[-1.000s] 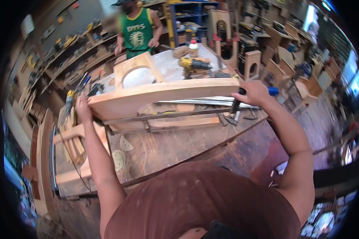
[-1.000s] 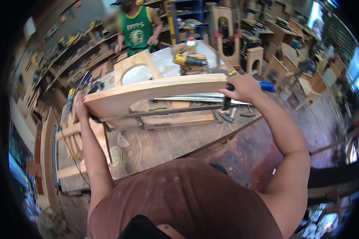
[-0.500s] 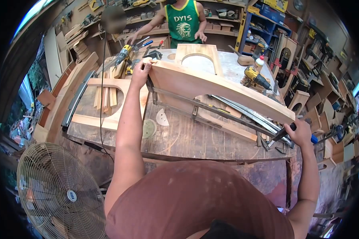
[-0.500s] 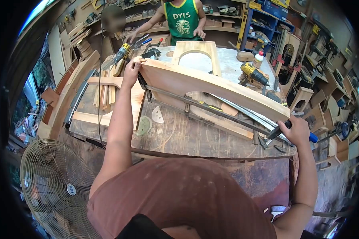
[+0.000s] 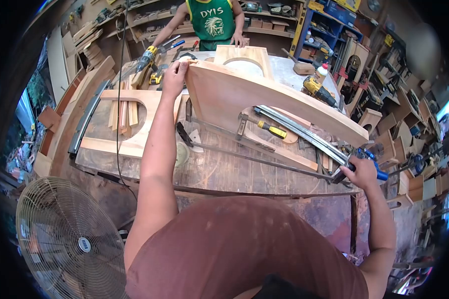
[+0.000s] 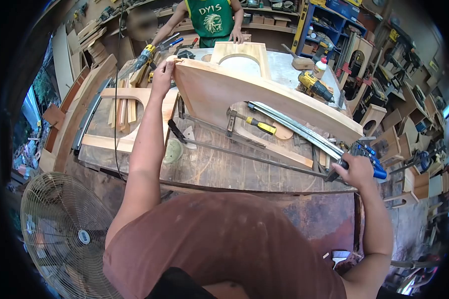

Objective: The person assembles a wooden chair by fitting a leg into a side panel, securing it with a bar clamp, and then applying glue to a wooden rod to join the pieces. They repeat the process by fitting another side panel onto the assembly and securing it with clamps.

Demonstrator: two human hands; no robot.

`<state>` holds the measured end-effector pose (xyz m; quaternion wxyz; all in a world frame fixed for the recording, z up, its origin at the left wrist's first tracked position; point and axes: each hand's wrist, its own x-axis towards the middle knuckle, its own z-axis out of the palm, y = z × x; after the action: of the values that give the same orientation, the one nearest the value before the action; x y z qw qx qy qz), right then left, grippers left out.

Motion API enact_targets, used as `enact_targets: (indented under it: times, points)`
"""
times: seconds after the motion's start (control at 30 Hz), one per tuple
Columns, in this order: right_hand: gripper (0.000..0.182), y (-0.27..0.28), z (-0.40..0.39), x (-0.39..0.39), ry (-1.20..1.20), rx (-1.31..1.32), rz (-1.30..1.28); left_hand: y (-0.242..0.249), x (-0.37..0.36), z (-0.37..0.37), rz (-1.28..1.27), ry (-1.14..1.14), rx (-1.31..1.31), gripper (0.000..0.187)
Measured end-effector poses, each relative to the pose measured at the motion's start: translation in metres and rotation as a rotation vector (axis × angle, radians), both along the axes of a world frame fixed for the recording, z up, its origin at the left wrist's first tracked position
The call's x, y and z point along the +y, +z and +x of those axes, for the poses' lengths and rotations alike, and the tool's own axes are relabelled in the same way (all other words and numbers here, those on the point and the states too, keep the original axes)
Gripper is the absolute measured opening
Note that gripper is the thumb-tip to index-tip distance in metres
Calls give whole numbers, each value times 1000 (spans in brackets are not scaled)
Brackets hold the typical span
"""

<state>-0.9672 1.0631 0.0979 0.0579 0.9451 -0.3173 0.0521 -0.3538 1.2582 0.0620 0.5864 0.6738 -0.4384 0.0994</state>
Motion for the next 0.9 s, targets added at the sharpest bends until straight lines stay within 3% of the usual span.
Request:
enact_targets:
  times: [0.23,0.27,0.37,0.43,0.5,0.67,0.7,0.8,0.87,0.9]
  points:
    - [40,-40,-13,14,-34,0,138,15,-4,-8,10,-115,145,39]
    - [40,-47,-14,19,-52,16,181,21,-9,-7,-48,-77,-15,33]
    - [39,-91,-30,17,-100,49,249,38,-20,-6,-159,-176,62,25]
    - [38,-121,-37,15,-152,-4,296,56,-18,-22,50,-110,-95,24]
    - [37,-140,-39,19,-186,-15,298,76,-10,-42,370,46,-247,37]
    - [38,-145,-28,24,-280,41,258,95,-12,-86,697,-55,-478,42]
    - [38,-138,-22,23,-283,44,264,95,-15,-94,702,-60,-477,42]
    - [44,-125,3,32,-338,428,325,92,-23,-116,632,-310,-582,39]
    - [47,-141,18,48,-236,315,120,92,-25,-125,643,-298,-612,38]
    - [49,-153,36,55,-216,355,211,92,-28,-128,654,-265,-638,37]
